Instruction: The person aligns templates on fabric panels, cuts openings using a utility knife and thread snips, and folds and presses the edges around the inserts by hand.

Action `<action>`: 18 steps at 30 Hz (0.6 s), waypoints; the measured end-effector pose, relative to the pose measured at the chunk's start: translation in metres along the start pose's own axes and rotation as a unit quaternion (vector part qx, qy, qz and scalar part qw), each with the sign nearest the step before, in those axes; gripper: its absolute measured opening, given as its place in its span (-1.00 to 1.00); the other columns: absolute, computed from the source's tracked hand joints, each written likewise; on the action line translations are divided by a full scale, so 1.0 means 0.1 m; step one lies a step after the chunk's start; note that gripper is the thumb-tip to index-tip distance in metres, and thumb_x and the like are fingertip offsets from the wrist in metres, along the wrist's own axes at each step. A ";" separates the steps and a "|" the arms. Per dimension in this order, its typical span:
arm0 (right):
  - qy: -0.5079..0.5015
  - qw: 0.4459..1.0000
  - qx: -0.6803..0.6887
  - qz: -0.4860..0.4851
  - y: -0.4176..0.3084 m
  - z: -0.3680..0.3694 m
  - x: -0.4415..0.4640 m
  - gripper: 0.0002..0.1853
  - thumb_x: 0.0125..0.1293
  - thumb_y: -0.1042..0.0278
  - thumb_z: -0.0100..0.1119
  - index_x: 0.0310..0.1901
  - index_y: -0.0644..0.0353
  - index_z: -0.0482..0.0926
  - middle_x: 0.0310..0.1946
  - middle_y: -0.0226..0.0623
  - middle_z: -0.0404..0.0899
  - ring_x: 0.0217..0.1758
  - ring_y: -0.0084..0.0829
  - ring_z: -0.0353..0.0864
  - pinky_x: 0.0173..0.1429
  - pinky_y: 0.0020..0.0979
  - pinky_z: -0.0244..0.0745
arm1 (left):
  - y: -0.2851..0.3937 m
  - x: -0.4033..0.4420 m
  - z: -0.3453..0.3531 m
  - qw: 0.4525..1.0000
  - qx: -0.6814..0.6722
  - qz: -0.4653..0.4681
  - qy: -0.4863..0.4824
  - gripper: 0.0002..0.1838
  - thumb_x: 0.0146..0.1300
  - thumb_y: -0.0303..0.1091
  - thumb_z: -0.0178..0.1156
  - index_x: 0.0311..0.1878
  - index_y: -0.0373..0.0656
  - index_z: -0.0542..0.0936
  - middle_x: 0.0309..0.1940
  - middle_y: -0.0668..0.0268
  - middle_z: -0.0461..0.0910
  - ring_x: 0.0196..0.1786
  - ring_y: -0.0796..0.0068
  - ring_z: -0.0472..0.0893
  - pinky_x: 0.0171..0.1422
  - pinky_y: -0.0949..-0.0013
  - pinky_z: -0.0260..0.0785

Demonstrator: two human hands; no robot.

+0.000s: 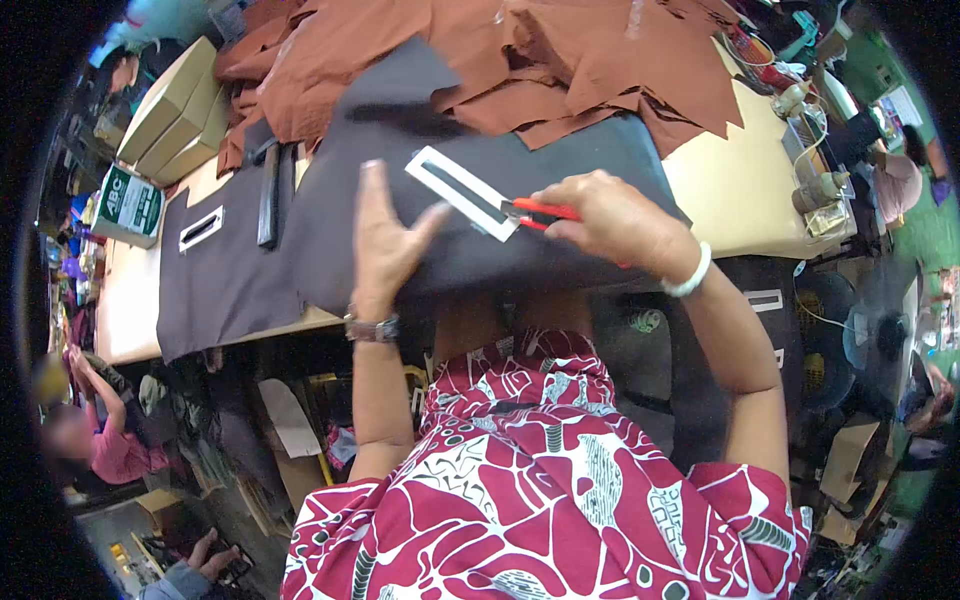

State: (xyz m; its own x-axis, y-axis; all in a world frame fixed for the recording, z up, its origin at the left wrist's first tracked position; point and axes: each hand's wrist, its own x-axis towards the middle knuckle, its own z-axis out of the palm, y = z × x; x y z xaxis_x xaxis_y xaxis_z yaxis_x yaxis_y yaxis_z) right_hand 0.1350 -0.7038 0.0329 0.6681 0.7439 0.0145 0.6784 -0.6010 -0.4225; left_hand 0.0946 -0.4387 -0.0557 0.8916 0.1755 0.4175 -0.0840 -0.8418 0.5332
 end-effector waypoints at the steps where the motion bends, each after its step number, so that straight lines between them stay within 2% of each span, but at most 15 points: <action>1: 0.025 0.994 0.086 0.069 0.15 -0.02 -0.04 -0.66 0.18 0.30 0.22 -0.02 0.22 0.57 -0.18 -0.02 0.61 -0.12 -0.02 0.59 -0.03 -0.21 0.49 | -0.15 0.05 -0.06 0.999 0.001 -0.006 0.052 0.03 0.02 0.15 0.30 0.34 -0.45 0.12 0.33 -0.18 0.16 0.39 -0.09 0.15 0.43 0.01 -0.01; 3: 0.107 0.979 0.092 0.147 0.38 -0.10 -0.09 -0.67 0.23 0.25 0.18 -0.01 0.22 0.56 -0.20 -0.03 0.61 -0.14 0.00 0.59 -0.02 -0.19 0.47 | -0.60 0.08 -0.19 0.988 0.105 -0.062 0.090 0.01 0.08 0.14 0.26 0.33 -0.51 0.12 0.30 -0.23 0.18 0.36 -0.12 0.21 0.40 0.03 0.07; 5: 0.173 0.971 0.007 0.165 0.68 -0.06 -0.11 -0.67 0.25 0.22 0.15 -0.02 0.21 0.56 -0.20 -0.03 0.61 -0.12 -0.03 0.59 0.00 -0.18 0.46 | -0.95 0.02 -0.22 0.968 0.193 -0.154 0.045 -0.19 0.17 0.02 0.21 0.29 -0.43 0.24 0.27 -0.16 0.27 0.33 -0.08 0.27 0.36 0.00 0.13; 8: 0.235 0.957 -0.043 0.167 1.11 0.17 -0.14 -0.66 0.27 0.18 0.12 -0.01 0.19 0.55 -0.19 -0.05 0.58 -0.09 -0.06 0.56 0.02 -0.18 0.44 | -1.07 -0.04 -0.21 0.971 0.208 -0.119 0.018 -0.45 0.25 -0.10 0.13 0.16 -0.33 0.43 0.20 -0.04 0.41 0.27 0.00 0.36 0.34 -0.01 0.16; 9: 0.248 0.954 -0.046 0.163 1.16 0.20 -0.11 -0.65 0.27 0.16 0.11 0.00 0.18 0.55 -0.19 -0.06 0.57 -0.07 -0.06 0.55 0.02 -0.18 0.43 | -1.01 -0.04 -0.20 0.975 0.182 -0.107 0.062 -0.66 0.27 -0.22 0.10 0.00 -0.23 0.57 0.00 0.04 0.57 0.11 0.05 0.51 0.22 0.06 0.28; 10: 0.226 0.950 -0.082 0.199 1.11 0.18 -0.11 -0.65 0.26 0.17 0.13 0.01 0.14 0.55 -0.19 -0.10 0.50 -0.05 -0.07 0.51 0.03 -0.17 0.41 | -0.98 -0.02 -0.22 0.975 0.179 -0.114 0.062 -0.70 0.27 -0.26 0.10 -0.05 -0.24 0.58 -0.11 0.02 0.59 0.01 0.03 0.55 0.12 0.11 0.33; 11: 0.277 0.937 -0.165 0.137 1.18 0.23 -0.12 -0.63 0.23 0.18 0.16 0.04 0.14 0.53 -0.20 -0.10 0.46 -0.08 -0.06 0.51 -0.01 -0.16 0.41 | -0.94 0.04 -0.26 0.975 0.175 -0.119 0.064 -0.74 0.27 -0.29 0.10 -0.11 -0.25 0.59 -0.21 -0.01 0.62 -0.09 0.02 0.58 0.01 0.16 0.38; 13: 0.320 0.912 -0.222 0.127 0.85 0.14 -0.13 -0.66 0.18 0.22 0.22 -0.04 0.19 0.54 -0.23 -0.12 0.47 -0.10 -0.10 0.51 -0.02 -0.21 0.42 | -0.82 0.24 -0.34 0.980 0.104 -0.136 0.104 -0.79 0.28 -0.33 0.09 -0.14 -0.25 0.58 -0.27 -0.05 0.60 -0.20 -0.04 0.57 -0.13 0.21 0.38; 14: 0.300 0.930 -0.171 0.124 0.71 0.15 -0.17 -0.67 0.16 0.24 0.24 -0.07 0.21 0.54 -0.25 -0.13 0.48 -0.12 -0.11 0.51 -0.04 -0.22 0.43 | -0.80 0.27 -0.36 0.979 0.071 -0.150 0.118 -0.81 0.28 -0.36 0.08 -0.15 -0.25 0.58 -0.30 -0.08 0.59 -0.25 -0.07 0.56 -0.20 0.24 0.38; 15: 0.277 0.946 -0.116 0.121 0.58 0.17 -0.22 -0.68 0.14 0.25 0.25 -0.11 0.22 0.54 -0.28 -0.14 0.48 -0.15 -0.12 0.52 -0.06 -0.24 0.43 | -0.84 0.35 -0.39 0.983 0.036 -0.124 0.129 -0.81 0.33 -0.36 0.06 -0.16 -0.28 0.56 -0.37 -0.01 0.61 -0.33 0.08 0.59 -0.26 0.29 0.36; 16: 0.254 0.958 -0.064 0.116 0.49 0.20 -0.26 -0.69 0.12 0.27 0.26 -0.14 0.23 0.53 -0.30 -0.15 0.48 -0.17 -0.13 0.52 -0.07 -0.25 0.44 | -0.91 0.42 -0.37 0.977 -0.116 -0.137 0.115 -0.77 0.34 -0.32 0.06 -0.12 -0.30 0.55 -0.38 0.12 0.61 -0.34 0.23 0.58 -0.26 0.31 0.36; 17: 0.229 0.966 -0.053 0.105 0.43 0.25 -0.30 -0.71 0.07 0.33 0.30 -0.19 0.23 0.51 -0.36 -0.17 0.50 -0.24 -0.13 0.53 -0.12 -0.26 0.45 | -0.98 0.50 -0.35 0.948 -0.265 -0.144 0.102 -0.73 0.35 -0.28 0.07 -0.08 -0.32 0.54 -0.39 0.24 0.61 -0.35 0.38 0.57 -0.25 0.32 0.37; 18: 0.221 0.968 -0.054 0.107 0.42 0.32 -0.33 -0.72 0.06 0.36 0.30 -0.19 0.24 0.52 -0.36 -0.16 0.50 -0.26 -0.15 0.53 -0.12 -0.25 0.45 | -0.89 0.60 -0.41 0.919 -0.332 -0.204 0.065 -0.68 0.35 -0.23 0.08 -0.05 -0.33 0.54 -0.35 0.32 0.59 -0.31 0.47 0.54 -0.22 0.37 0.38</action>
State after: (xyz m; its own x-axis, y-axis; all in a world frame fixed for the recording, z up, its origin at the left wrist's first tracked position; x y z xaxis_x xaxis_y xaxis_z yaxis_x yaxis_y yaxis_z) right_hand 0.1324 -0.7443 -0.0143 0.8464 0.4160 0.3326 0.5218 -0.7726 -0.3617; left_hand 0.1376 -0.3324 -0.0484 0.8525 0.5025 0.1438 -0.0457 -0.2024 0.9782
